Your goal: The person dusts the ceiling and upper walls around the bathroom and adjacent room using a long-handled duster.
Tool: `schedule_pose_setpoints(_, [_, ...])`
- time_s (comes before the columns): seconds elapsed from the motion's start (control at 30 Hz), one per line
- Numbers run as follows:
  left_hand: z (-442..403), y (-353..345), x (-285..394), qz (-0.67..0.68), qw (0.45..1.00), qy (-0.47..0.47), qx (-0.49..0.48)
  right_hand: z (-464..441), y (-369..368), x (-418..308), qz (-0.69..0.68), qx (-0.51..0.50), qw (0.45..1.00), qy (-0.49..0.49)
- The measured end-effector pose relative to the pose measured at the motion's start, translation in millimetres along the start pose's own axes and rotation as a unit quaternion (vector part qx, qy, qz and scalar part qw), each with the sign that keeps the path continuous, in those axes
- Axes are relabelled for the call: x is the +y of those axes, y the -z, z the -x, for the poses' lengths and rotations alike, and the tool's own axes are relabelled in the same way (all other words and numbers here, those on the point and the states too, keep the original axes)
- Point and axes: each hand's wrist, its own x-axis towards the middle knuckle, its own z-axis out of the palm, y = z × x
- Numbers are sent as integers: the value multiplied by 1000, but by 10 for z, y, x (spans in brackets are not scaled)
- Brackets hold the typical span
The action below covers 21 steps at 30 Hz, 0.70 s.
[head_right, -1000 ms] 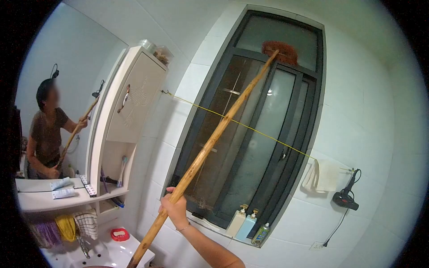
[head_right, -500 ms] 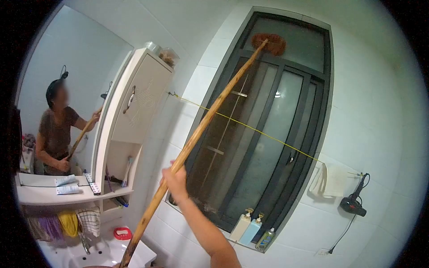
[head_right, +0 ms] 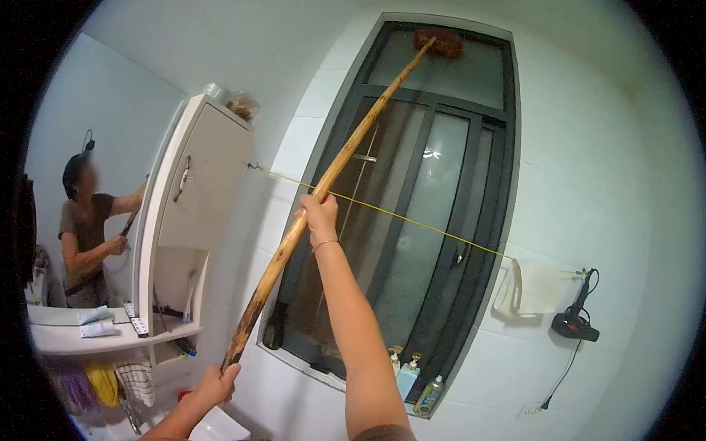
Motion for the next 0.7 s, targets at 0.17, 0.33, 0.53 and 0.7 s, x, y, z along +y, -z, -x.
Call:
schedule_pose_setpoints(0.17, [-116,-70,97,-15,1000,-21,1,-95,194,-98,13,10,1000,27])
schedule_pose_setpoints(0.33, [-290,-4,-301,-79,994,-68,13,62,270,-141,0,14,1000,11])
schedule_pose_setpoints(0.53, [78,283,-413,-142,989,-42,8,260,298,-88,13,34,999,0])
schedule_pose_setpoints(0.7, [415,543,-905,-188,981,-36,10,499,303,-69,35,51,998,-11])
